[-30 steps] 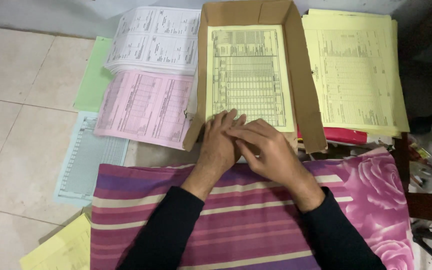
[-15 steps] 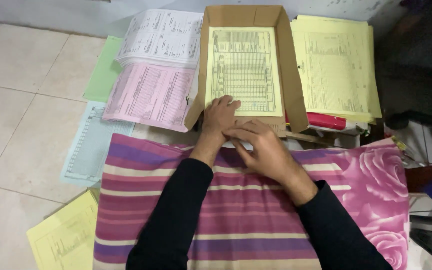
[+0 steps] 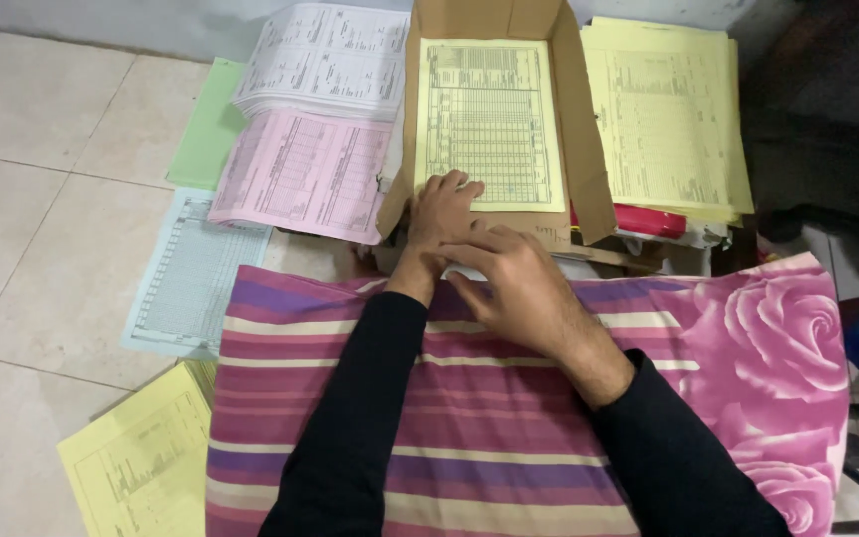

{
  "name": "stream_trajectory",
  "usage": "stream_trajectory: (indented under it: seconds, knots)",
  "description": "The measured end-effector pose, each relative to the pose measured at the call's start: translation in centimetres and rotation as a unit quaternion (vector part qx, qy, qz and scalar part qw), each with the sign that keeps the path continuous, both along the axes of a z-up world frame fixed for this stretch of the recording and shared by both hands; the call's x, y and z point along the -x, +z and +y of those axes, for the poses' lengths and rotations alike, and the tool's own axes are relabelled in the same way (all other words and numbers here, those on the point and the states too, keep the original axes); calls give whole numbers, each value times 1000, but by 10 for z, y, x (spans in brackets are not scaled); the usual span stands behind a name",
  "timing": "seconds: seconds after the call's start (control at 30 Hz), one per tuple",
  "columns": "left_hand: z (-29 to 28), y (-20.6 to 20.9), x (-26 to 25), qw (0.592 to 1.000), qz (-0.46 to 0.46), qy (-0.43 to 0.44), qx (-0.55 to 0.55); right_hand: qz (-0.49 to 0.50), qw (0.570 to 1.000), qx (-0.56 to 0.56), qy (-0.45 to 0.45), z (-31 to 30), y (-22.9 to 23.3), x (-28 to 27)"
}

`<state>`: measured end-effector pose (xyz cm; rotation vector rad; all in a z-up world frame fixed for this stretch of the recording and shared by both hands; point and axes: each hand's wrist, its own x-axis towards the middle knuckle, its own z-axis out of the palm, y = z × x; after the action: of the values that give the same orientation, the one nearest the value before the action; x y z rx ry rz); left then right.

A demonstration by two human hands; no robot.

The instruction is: The person sorts through a stack of yellow printed forms, moving them individually from a cardboard box and placing them onto separate piles or into the box itself.

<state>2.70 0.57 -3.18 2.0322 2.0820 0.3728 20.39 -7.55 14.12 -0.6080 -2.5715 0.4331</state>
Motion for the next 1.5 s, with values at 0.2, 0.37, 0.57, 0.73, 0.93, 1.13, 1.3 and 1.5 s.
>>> stream_trajectory:
  seconds: [0.2, 0.37, 0.57, 0.73, 0.93, 1.13, 1.3, 1.5]
  knots:
    - [-4, 20, -6, 999, -22, 22, 43, -20, 999, 35, -16, 0, -5, -11]
    - [-12, 43, -13, 997, -20, 52, 57, -124, 969, 213, -31, 7, -14, -20]
    - [-14, 57, -8, 997, 0, 17, 69, -434, 875, 157, -149, -2, -31, -32]
    - [20, 49, -11, 983, 47, 27, 173, -399, 904, 108, -114, -32, 9, -56]
    - [21, 61, -27, 983, 85, 45, 156, -374, 908, 141, -121, -34, 17, -74]
    - [-10, 96, -38, 992, 39, 67, 101, -389, 891, 209, -103, 27, 17, -65]
    - [-9, 65, -26, 998, 12, 52, 20, -225, 916, 268, -195, 95, 90, -61]
    - [-17, 50, -18, 997, 31, 36, -68, 60, 954, 39, -290, 168, -16, -94]
